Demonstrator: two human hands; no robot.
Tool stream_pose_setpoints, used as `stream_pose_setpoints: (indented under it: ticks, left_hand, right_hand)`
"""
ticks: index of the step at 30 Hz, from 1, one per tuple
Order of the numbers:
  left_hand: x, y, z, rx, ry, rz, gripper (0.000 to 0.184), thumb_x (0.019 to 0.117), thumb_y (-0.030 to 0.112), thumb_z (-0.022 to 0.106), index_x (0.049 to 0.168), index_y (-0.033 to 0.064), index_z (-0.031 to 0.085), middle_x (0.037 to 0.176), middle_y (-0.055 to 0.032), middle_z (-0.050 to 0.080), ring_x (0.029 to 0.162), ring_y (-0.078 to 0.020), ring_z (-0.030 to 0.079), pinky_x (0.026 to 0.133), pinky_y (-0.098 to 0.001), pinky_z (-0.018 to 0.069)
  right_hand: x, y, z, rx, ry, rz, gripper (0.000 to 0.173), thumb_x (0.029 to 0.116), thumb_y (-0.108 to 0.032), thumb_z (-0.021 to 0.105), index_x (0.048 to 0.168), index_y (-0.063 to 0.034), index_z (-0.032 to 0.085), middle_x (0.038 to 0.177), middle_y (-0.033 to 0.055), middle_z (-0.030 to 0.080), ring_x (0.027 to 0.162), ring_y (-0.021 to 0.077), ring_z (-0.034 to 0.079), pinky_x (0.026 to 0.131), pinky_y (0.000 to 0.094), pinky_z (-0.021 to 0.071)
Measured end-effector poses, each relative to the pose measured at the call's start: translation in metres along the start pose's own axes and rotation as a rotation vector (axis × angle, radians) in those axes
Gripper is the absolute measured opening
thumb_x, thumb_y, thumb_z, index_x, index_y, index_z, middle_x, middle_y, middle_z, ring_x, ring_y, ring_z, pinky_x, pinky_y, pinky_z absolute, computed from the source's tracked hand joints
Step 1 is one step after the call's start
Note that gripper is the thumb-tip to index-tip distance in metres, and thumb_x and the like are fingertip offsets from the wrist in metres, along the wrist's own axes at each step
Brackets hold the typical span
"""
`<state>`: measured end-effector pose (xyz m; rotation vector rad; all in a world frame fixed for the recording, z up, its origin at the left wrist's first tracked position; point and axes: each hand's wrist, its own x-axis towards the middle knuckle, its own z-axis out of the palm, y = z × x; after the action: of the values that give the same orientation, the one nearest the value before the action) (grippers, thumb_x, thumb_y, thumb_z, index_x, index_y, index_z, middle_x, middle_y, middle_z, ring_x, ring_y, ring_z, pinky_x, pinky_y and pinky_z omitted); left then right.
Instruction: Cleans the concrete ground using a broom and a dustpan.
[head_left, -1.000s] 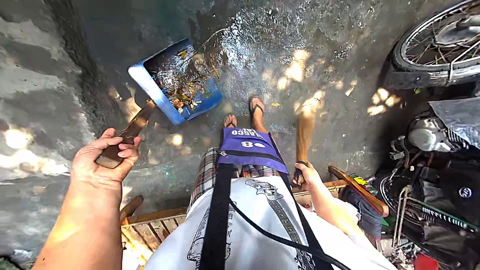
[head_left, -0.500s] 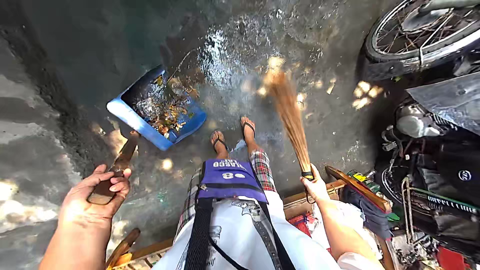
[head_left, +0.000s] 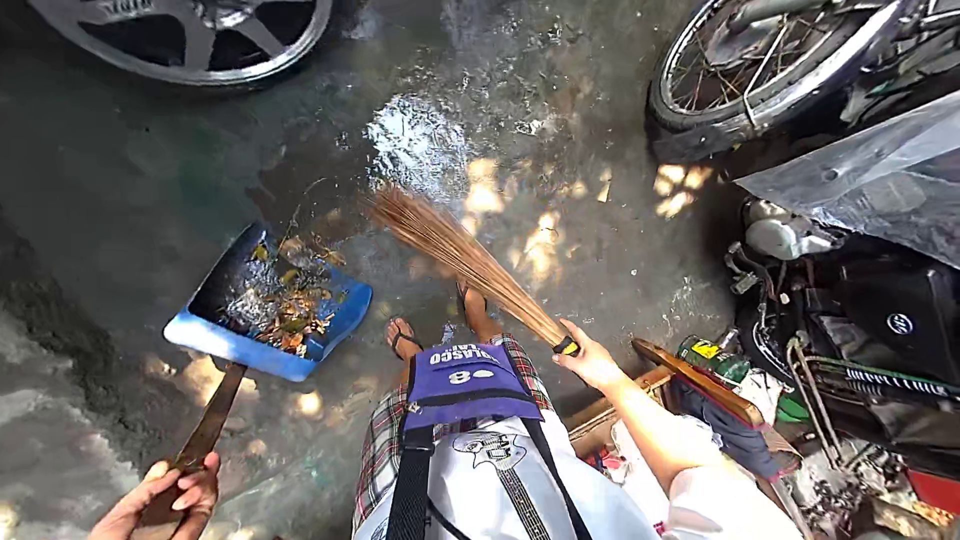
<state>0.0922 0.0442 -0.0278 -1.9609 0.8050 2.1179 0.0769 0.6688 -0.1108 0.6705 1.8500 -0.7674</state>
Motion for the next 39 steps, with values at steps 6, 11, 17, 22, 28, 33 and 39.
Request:
stream_pose_setpoints:
  ticks: [6,11,17,22,28,33,39]
  left_hand:
    - [-0.004,-0.01,0.02,0.012,0.013,-0.006,0.019,0.1022,0.012,0.032,0.108,0.008,0.05,0.099,-0.0157,0.067,0.059,-0.0117,0.065,0.043,-0.0183,0.0511]
    - [-0.003,-0.017,0.032,0.08,0.041,-0.042,0.021,0.1007,0.01,0.03,0.109,0.009,0.048,0.1,-0.013,0.067,0.056,-0.0071,0.062,0.041,-0.015,0.0477]
    - [-0.001,-0.024,0.042,0.146,0.109,-0.001,0.021,0.1048,0.016,0.032,0.113,0.011,0.051,0.097,-0.0099,0.068,0.054,-0.0054,0.061,0.041,-0.0146,0.0465]
    - [-0.003,-0.023,0.042,0.119,0.122,0.012,0.02,0.1037,0.014,0.031,0.109,0.0094,0.05,0.097,-0.0109,0.067,0.052,-0.005,0.058,0.041,-0.0145,0.0451]
    - [0.008,-0.028,0.042,0.076,0.154,-0.018,0.023,0.1029,0.017,0.035,0.116,0.0081,0.052,0.092,-0.0087,0.066,0.051,-0.0039,0.057,0.04,-0.0148,0.0457]
    - [0.004,-0.039,0.077,0.07,0.259,-0.008,0.022,0.1016,0.015,0.038,0.118,0.0094,0.051,0.092,-0.0093,0.066,0.049,-0.0047,0.056,0.038,-0.0156,0.0443]
    - [0.009,-0.052,0.142,0.081,0.388,-0.028,0.011,0.0979,0.009,0.043,0.107,0.007,0.05,0.081,-0.0077,0.06,0.046,-0.0069,0.052,0.039,-0.0185,0.045]
  right_hand:
    - [0.07,0.039,-0.062,0.762,0.454,0.278,0.081,0.1011,-0.028,0.065,0.165,-0.0211,0.016,0.12,0.0251,0.061,0.073,0.0304,0.068,0.062,0.0479,0.0603]
    - [0.179,-0.005,-0.095,0.923,0.421,0.317,0.069,0.1019,-0.026,0.063,0.16,-0.0216,0.026,0.116,0.0232,0.06,0.076,0.0303,0.066,0.063,0.0452,0.0578]
    - [0.153,-0.113,-0.053,-0.159,-0.114,-0.116,0.056,0.1109,-0.033,0.044,0.159,-0.007,0.033,0.147,0.0228,0.055,0.134,0.033,0.056,0.113,0.0505,0.0429]
    - [0.146,-0.111,-0.067,-0.391,-0.154,-0.321,0.077,0.095,-0.036,0.067,0.162,-0.035,0.03,0.128,0.0193,0.068,0.114,0.0396,0.067,0.096,0.0646,0.0514]
    - [0.199,-0.159,-0.159,0.12,0.197,-0.233,0.075,0.0966,-0.03,0.069,0.161,-0.0191,0.033,0.123,0.0242,0.065,0.093,0.0354,0.07,0.08,0.0557,0.0589]
    - [0.294,-0.236,-0.147,0.464,0.291,-0.092,0.081,0.0975,-0.032,0.067,0.163,-0.0267,0.02,0.131,0.0242,0.059,0.091,0.0372,0.069,0.074,0.0577,0.059]
    - [0.27,-0.227,0.046,-0.595,-0.243,-0.21,0.091,0.092,-0.031,0.069,0.166,-0.025,0.016,0.133,0.0269,0.062,0.12,0.0442,0.063,0.098,0.0651,0.0502]
